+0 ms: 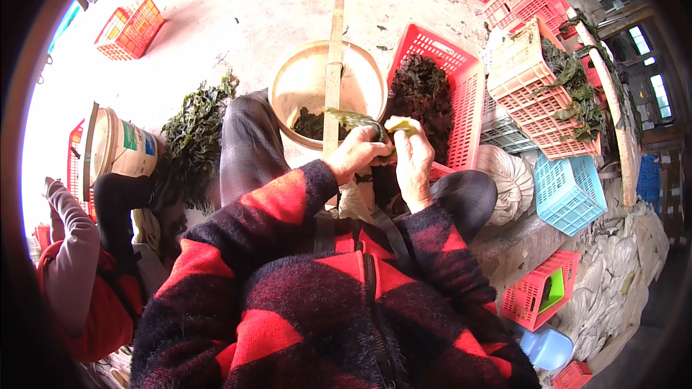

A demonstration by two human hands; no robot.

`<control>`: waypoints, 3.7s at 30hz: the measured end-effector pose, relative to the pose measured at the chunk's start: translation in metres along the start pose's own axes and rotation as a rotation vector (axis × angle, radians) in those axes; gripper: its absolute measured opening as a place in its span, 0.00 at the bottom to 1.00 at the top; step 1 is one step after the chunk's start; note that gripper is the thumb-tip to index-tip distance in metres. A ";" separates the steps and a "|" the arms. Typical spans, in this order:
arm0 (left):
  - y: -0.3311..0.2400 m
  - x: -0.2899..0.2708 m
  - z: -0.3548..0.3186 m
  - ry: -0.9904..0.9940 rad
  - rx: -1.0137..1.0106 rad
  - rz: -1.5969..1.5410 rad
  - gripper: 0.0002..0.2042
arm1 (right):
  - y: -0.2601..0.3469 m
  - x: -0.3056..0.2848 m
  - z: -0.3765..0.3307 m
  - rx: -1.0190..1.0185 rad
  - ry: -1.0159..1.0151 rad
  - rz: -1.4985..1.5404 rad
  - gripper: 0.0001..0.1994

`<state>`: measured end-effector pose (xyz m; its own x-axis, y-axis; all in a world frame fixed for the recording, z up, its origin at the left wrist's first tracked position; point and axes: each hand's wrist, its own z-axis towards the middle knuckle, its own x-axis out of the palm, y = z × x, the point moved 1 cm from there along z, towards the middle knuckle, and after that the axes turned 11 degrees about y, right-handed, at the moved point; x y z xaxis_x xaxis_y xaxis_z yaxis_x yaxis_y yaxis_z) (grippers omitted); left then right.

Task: The person sits on the floor and repeatedly picks up leafy material from a red basket, tears or separates pieces by hand, and places them into a white bucket. The process continues with multiple leaves handled one at a time.

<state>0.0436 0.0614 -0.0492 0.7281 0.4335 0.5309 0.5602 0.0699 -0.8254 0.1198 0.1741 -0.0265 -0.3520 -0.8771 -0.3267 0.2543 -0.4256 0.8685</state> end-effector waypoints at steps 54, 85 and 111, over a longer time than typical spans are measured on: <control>-0.019 -0.046 -0.028 -0.014 0.210 0.774 0.06 | -0.006 0.013 -0.008 0.357 0.314 0.306 0.04; -0.029 -0.070 -0.053 -0.353 0.425 0.996 0.04 | -0.020 -0.044 0.003 0.410 0.314 -0.003 0.05; -0.002 -0.042 -0.039 -0.173 0.050 -0.303 0.12 | 0.006 0.014 -0.018 0.606 0.467 0.474 0.07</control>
<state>0.0275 0.0079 -0.0626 0.4518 0.5321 0.7161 0.7172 0.2607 -0.6463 0.1324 0.1549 -0.0326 0.1045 -0.9881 0.1127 -0.2860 0.0787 0.9550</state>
